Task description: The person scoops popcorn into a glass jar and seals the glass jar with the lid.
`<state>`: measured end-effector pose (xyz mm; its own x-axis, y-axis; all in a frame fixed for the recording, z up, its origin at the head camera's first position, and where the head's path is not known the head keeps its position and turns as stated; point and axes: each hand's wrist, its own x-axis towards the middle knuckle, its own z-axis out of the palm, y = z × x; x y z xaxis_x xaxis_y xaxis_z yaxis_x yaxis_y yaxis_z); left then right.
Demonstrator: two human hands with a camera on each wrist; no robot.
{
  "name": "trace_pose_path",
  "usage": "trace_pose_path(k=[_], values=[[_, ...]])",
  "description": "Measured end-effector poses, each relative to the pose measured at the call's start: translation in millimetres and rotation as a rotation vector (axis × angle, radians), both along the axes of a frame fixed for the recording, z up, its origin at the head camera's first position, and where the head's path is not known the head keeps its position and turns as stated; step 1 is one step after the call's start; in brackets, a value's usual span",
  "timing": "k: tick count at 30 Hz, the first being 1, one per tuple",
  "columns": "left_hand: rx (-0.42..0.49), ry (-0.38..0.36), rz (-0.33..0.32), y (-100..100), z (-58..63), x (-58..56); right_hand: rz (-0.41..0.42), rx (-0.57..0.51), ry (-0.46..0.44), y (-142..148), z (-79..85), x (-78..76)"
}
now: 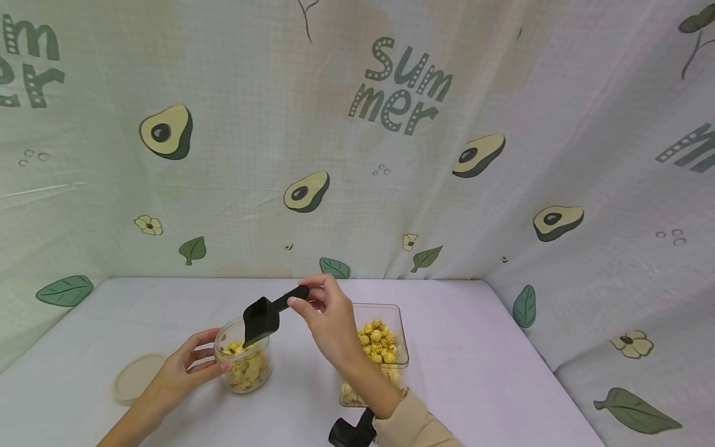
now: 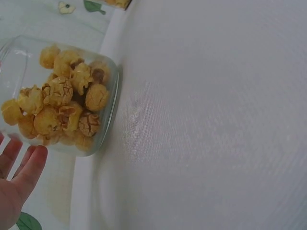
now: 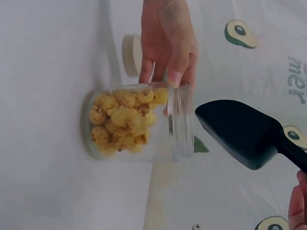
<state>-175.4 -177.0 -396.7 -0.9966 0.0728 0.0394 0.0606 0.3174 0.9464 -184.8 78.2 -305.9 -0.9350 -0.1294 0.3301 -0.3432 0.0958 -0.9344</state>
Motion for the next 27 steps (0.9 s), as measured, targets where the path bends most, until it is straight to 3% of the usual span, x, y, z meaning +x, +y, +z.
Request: trace_pose_path(k=[8,27], values=[[-0.012,0.0,-0.001,0,0.3,0.6,-0.029,-0.096,-0.059,14,2.5,1.5],[0.003,0.003,-0.013,0,-0.5,0.2,-0.198,-0.153,0.022,61,16.7,13.8]])
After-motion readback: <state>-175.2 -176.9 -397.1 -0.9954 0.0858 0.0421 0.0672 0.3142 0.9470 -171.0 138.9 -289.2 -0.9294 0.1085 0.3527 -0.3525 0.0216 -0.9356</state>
